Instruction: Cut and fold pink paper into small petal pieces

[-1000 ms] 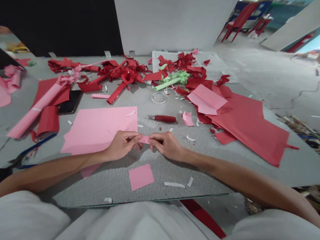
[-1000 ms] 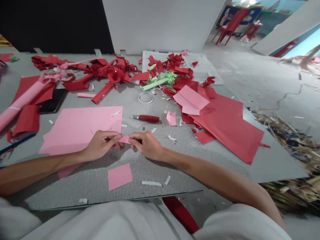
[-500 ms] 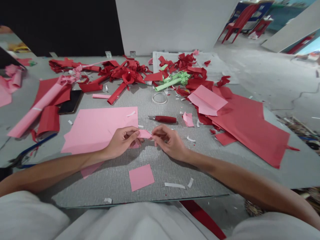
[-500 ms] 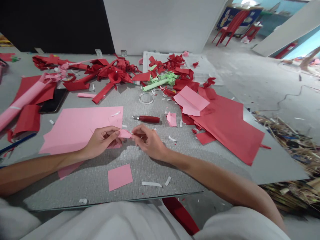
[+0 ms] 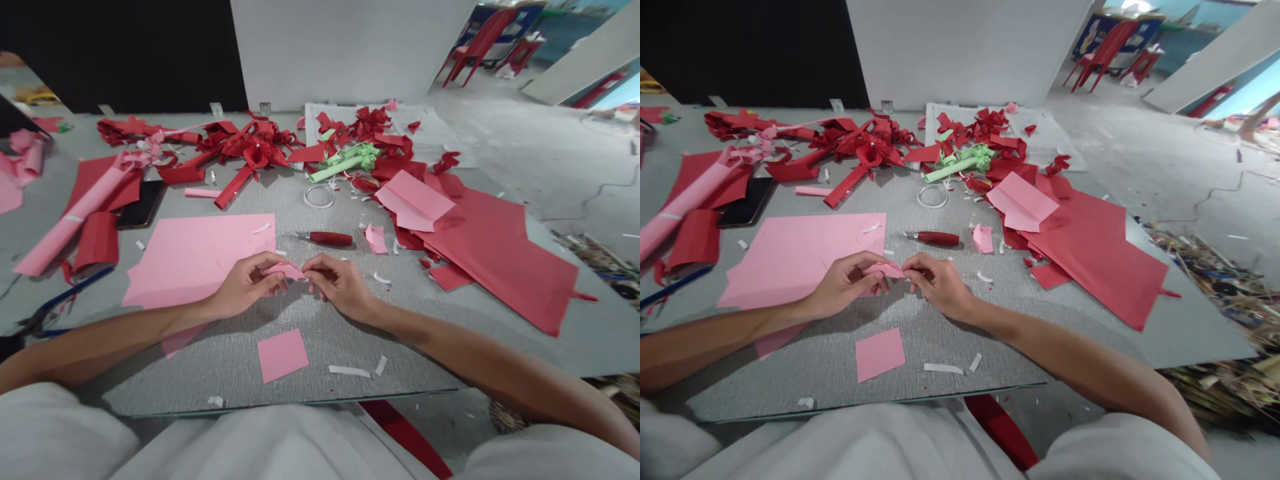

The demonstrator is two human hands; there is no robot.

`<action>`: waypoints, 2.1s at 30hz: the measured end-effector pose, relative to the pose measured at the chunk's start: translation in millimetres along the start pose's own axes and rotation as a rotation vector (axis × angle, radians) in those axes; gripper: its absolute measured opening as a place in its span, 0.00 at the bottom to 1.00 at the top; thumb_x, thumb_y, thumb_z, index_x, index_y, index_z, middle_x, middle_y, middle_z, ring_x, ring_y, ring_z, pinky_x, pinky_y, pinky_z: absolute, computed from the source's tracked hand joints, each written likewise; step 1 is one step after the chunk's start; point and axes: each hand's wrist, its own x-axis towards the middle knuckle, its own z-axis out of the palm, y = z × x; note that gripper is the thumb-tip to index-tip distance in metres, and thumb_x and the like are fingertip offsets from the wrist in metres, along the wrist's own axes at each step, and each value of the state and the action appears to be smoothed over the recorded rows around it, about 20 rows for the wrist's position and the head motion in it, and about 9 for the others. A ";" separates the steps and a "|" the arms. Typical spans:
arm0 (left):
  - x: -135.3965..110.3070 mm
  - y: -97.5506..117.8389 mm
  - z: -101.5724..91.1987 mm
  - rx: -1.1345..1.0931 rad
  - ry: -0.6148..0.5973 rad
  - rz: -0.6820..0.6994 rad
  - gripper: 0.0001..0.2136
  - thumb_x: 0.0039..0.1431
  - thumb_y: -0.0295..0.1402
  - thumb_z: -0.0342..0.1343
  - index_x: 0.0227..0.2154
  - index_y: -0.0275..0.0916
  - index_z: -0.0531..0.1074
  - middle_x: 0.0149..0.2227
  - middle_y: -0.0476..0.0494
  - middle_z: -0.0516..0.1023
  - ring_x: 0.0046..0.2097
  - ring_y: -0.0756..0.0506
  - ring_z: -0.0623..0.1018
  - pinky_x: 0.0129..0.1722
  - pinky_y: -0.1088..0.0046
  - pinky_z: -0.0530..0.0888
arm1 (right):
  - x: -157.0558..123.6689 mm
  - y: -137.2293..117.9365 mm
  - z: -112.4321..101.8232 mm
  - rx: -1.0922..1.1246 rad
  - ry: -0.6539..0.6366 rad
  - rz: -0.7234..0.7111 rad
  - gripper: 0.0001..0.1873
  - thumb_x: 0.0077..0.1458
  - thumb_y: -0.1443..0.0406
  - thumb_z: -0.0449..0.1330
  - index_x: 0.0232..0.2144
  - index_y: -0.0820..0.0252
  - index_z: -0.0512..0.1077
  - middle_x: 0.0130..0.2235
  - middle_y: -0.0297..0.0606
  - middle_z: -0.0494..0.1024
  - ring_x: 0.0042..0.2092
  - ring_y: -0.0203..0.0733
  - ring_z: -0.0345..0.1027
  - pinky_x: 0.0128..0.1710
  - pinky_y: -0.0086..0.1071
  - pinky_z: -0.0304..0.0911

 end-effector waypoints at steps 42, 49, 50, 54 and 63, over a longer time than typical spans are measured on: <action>-2.7 -1.3 1.7 0.092 0.033 0.013 0.17 0.61 0.43 0.66 0.48 0.39 0.79 0.43 0.41 0.85 0.41 0.44 0.84 0.39 0.70 0.82 | 3.4 -0.3 7.1 0.155 -0.105 0.150 0.19 0.59 0.54 0.68 0.45 0.54 0.67 0.26 0.26 0.77 0.24 0.34 0.70 0.24 0.28 0.65; -1.8 -1.5 1.1 0.066 0.019 0.003 0.21 0.58 0.47 0.69 0.47 0.38 0.79 0.41 0.41 0.84 0.37 0.45 0.81 0.33 0.73 0.79 | 6.4 2.3 3.4 0.204 -0.116 0.179 0.18 0.57 0.57 0.67 0.43 0.54 0.65 0.24 0.23 0.74 0.23 0.32 0.66 0.24 0.28 0.64; -1.3 -1.4 0.2 0.077 0.020 0.023 0.21 0.59 0.48 0.69 0.47 0.37 0.80 0.41 0.41 0.84 0.38 0.45 0.81 0.34 0.72 0.79 | 6.6 1.9 2.7 0.193 -0.112 0.181 0.18 0.57 0.57 0.67 0.44 0.54 0.64 0.24 0.22 0.73 0.22 0.31 0.65 0.24 0.28 0.63; 1.3 -1.0 -3.7 0.185 0.057 0.054 0.18 0.63 0.47 0.64 0.46 0.37 0.81 0.40 0.41 0.85 0.41 0.43 0.82 0.39 0.70 0.79 | 7.9 0.5 0.7 0.156 -0.099 0.176 0.17 0.57 0.59 0.65 0.43 0.53 0.62 0.23 0.20 0.72 0.21 0.30 0.62 0.22 0.26 0.59; 2.0 -2.6 -4.3 0.206 0.115 0.039 0.18 0.60 0.47 0.65 0.44 0.38 0.82 0.38 0.43 0.85 0.37 0.44 0.82 0.35 0.72 0.78 | 9.2 -0.1 0.2 0.175 -0.118 0.169 0.14 0.60 0.59 0.62 0.42 0.52 0.61 0.24 0.22 0.73 0.22 0.32 0.65 0.22 0.27 0.62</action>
